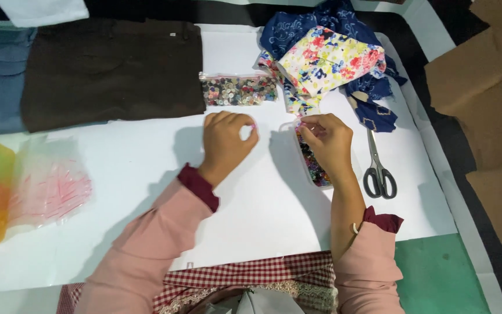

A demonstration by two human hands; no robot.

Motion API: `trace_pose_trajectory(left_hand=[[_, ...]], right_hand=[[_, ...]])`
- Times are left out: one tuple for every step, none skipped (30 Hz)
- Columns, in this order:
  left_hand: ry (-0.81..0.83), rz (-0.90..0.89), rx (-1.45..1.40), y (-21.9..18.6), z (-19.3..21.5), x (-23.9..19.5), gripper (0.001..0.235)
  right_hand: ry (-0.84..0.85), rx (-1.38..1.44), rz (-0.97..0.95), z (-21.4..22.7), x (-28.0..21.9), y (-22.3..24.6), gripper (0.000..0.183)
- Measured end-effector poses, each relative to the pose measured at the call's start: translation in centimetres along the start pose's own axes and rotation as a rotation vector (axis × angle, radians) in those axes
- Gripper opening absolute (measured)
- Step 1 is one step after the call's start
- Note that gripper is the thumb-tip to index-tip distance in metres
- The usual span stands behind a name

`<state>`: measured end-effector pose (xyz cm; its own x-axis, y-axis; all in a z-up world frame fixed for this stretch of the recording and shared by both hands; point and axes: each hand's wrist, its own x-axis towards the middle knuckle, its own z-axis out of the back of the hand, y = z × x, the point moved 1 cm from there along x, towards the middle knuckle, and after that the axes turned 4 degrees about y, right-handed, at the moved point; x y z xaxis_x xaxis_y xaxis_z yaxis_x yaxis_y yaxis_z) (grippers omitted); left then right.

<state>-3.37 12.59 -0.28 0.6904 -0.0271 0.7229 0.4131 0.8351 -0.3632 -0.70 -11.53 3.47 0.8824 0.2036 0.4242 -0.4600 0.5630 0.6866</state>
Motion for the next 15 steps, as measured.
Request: trace_pose_trajectory(left_hand=[[-0.001, 0.004, 0.005, 0.9, 1.1, -0.8, 0.011], [0.024, 0.021, 0.038, 1.9, 2.2, -1.7, 0.012], [0.048, 0.036, 0.072, 2.9, 3.3, -2.5, 0.013], [0.045, 0.038, 0.076, 3.6, 4.4, -3.2, 0.013], [0.084, 0.083, 0.119, 4.3, 5.3, -3.9, 0.013], [0.124, 0.128, 0.161, 5.0, 6.3, -4.6, 0.013], [0.124, 0.128, 0.162, 5.3, 6.9, -4.9, 0.013], [0.200, 0.207, 0.141, 5.6, 7.5, -5.3, 0.011], [0.274, 0.287, 0.120, 6.0, 8.1, -5.6, 0.009], [0.273, 0.289, 0.120, 6.1, 8.2, -5.6, 0.009], [0.314, 0.317, 0.107, 6.2, 8.3, -5.6, 0.008], [0.355, 0.345, 0.093, 6.3, 8.4, -5.5, 0.008], [0.352, 0.349, 0.095, 6.0, 8.5, -5.5, 0.008], [0.372, 0.345, 0.083, 5.7, 8.5, -5.4, 0.009], [0.392, 0.340, 0.071, 5.5, 8.5, -5.2, 0.009]], right_hand=[[0.005, 0.003, 0.003, -0.5, -0.1, 0.5, 0.017], [0.000, 0.021, 0.026, -1.0, -0.1, 1.0, 0.018], [-0.006, 0.040, 0.051, -1.5, -0.1, 1.6, 0.019], [-0.003, 0.043, 0.055, -2.3, 0.0, 2.2, 0.019], [0.064, 0.039, 0.082, -2.9, 0.0, 2.8, 0.022], [0.131, 0.035, 0.110, -3.6, -0.1, 3.3, 0.025], [0.131, 0.035, 0.109, -4.8, -0.2, 3.3, 0.025], [0.200, 0.039, 0.124, -6.1, -0.3, 3.3, 0.025], [0.270, 0.042, 0.140, -7.4, -0.4, 3.3, 0.025], [0.272, 0.042, 0.141, -8.6, -0.5, 3.1, 0.025], [0.318, 0.009, 0.161, -9.8, -0.6, 2.9, 0.025], [0.364, -0.023, 0.182, -11.0, -0.7, 2.7, 0.024], [0.367, -0.022, 0.186, -11.7, -0.6, 3.0, 0.024], [0.400, -0.050, 0.179, -12.3, -0.6, 3.3, 0.023], [0.431, -0.078, 0.173, -13.0, -0.4, 3.6, 0.022]])
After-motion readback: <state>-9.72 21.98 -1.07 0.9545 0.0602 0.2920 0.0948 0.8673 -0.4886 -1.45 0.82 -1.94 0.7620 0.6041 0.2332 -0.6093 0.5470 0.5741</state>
